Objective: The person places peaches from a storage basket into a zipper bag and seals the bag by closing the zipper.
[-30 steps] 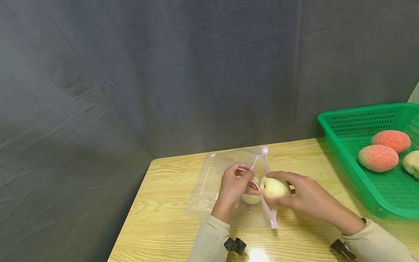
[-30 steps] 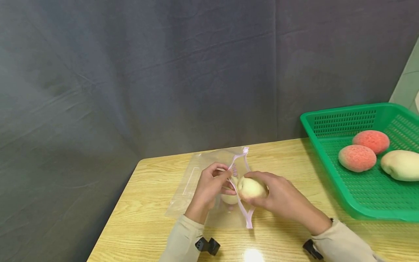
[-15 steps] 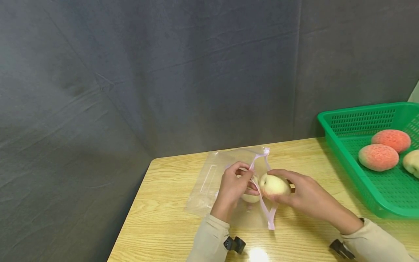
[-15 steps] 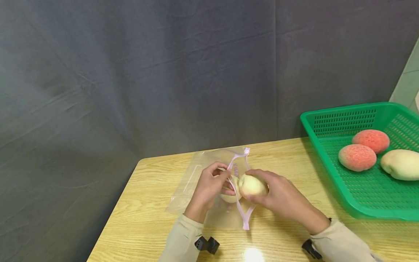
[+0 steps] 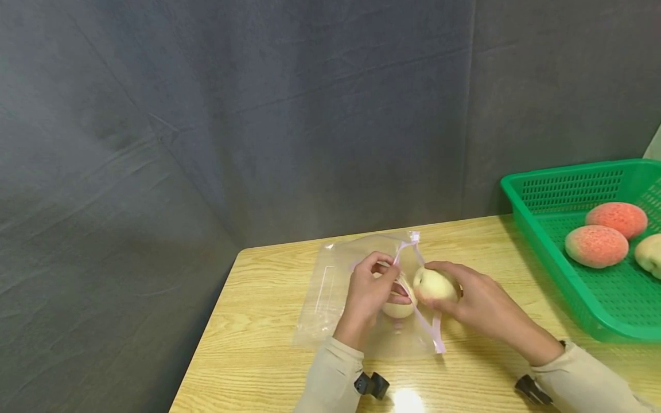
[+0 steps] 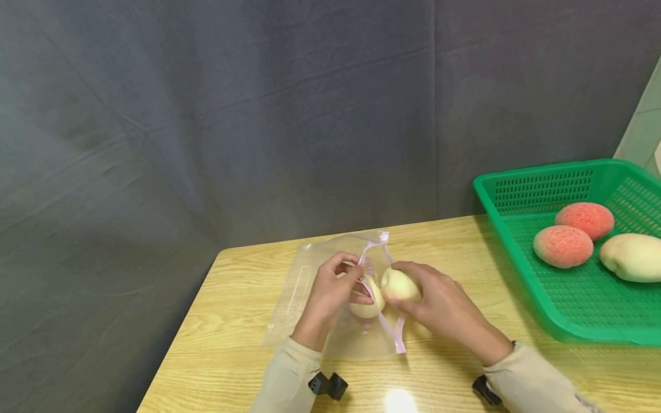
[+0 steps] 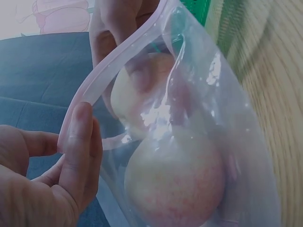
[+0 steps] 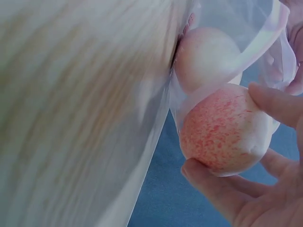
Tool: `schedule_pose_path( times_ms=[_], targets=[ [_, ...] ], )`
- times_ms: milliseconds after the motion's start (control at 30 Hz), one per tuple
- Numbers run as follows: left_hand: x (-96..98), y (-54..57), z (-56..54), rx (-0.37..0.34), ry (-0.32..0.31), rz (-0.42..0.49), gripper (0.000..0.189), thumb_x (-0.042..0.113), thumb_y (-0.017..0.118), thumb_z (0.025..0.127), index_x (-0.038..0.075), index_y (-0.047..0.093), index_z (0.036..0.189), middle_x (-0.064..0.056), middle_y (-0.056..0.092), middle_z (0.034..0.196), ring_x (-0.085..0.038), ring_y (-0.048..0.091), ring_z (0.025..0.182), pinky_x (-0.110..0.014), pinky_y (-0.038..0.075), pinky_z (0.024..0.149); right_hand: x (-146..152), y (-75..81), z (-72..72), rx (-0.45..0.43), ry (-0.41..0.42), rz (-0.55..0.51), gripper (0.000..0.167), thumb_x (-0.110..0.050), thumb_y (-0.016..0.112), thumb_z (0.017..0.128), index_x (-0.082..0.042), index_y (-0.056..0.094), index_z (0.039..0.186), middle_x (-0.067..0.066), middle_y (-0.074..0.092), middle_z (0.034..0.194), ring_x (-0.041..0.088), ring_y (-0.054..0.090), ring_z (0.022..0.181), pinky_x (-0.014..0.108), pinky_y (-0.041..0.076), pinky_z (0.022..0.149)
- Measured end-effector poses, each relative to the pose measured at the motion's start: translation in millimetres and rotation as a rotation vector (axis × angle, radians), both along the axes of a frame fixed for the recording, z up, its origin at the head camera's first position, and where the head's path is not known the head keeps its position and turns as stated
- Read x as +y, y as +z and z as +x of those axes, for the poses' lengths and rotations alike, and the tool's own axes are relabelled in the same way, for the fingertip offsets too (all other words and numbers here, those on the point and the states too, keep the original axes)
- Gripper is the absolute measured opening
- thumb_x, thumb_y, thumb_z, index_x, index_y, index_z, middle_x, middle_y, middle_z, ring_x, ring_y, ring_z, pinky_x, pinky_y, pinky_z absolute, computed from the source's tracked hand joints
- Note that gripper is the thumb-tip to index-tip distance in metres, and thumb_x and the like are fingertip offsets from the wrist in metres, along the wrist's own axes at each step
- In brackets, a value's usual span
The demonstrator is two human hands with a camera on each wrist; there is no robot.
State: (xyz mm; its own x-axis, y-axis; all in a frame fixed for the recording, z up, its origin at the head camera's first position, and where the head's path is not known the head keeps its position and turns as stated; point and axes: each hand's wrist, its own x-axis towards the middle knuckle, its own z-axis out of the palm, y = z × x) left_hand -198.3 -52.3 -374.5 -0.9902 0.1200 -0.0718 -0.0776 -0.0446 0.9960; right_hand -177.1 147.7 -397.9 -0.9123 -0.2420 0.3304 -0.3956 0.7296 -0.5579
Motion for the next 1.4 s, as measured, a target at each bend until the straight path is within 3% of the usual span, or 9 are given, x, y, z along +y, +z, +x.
schedule_pose_path(
  times_ms=[133,300,400,600,767,1033,1400],
  targets=[
    [2.5,-0.9,1.1,0.003,0.006,0.021,0.014,0.005,0.06,0.095,-0.002,0.058,0.107,-0.007,0.053,0.092,-0.015,0.065,0.053,-0.035,0.066,0.058,-1,0.0,1.1,-0.021,0.011,-0.006,0.06,-0.039,0.082,0.08,-0.021,0.06,0.133,0.007,0.069,0.117,0.016,0.057,0.081,0.026,0.047,0.063],
    [3.5,-1.1,2.9,0.005,0.004,0.028,0.01,0.005,0.059,0.095,0.002,0.059,0.105,-0.006,0.053,0.092,-0.015,0.066,0.056,-0.036,0.066,0.061,-5,1.3,3.7,-0.072,0.055,-0.034,0.06,-0.032,0.083,0.08,-0.024,0.059,0.135,0.003,0.067,0.117,0.011,0.053,0.075,0.019,0.045,0.06],
    [3.5,-0.4,3.5,0.004,0.008,0.027,0.009,0.005,0.058,0.096,0.005,0.059,0.105,-0.006,0.053,0.092,-0.015,0.066,0.057,-0.034,0.066,0.062,-9,0.2,4.2,-0.093,0.077,-0.057,0.058,-0.026,0.082,0.081,-0.023,0.059,0.135,0.004,0.067,0.12,0.012,0.056,0.081,0.019,0.049,0.062],
    [4.0,0.4,3.5,0.015,0.03,0.05,0.009,0.003,0.058,0.096,0.004,0.058,0.105,-0.008,0.053,0.091,-0.015,0.066,0.058,-0.034,0.066,0.062,-12,-3.6,3.5,-0.079,0.119,-0.115,0.057,-0.018,0.084,0.079,-0.017,0.062,0.132,0.013,0.063,0.128,0.026,0.065,0.105,0.031,0.06,0.076],
    [4.1,0.2,3.5,0.027,0.019,0.058,0.01,0.003,0.058,0.096,0.002,0.057,0.106,-0.009,0.054,0.093,-0.014,0.066,0.059,-0.034,0.066,0.064,-13,-6.5,2.5,-0.095,0.164,-0.16,0.055,-0.014,0.083,0.079,-0.014,0.063,0.13,0.012,0.064,0.123,0.03,0.066,0.106,0.029,0.061,0.076],
    [2.6,0.5,3.0,0.015,0.016,0.057,0.01,0.003,0.058,0.096,0.002,0.057,0.106,-0.007,0.053,0.092,-0.014,0.066,0.06,-0.033,0.066,0.063,-11,-13.0,-6.4,-0.2,0.236,-0.203,0.057,-0.016,0.081,0.082,-0.009,0.058,0.134,0.021,0.058,0.132,0.04,0.063,0.112,0.031,0.065,0.078],
    [-2.6,1.7,2.4,0.019,-0.003,0.023,0.012,0.004,0.059,0.095,0.0,0.057,0.106,-0.008,0.051,0.095,-0.014,0.066,0.059,-0.034,0.066,0.063,-1,-15.1,-7.8,-0.323,0.38,-0.276,0.063,-0.017,0.082,0.081,-0.004,0.054,0.136,0.024,0.052,0.138,0.046,0.059,0.119,0.028,0.063,0.086]
  ],
)
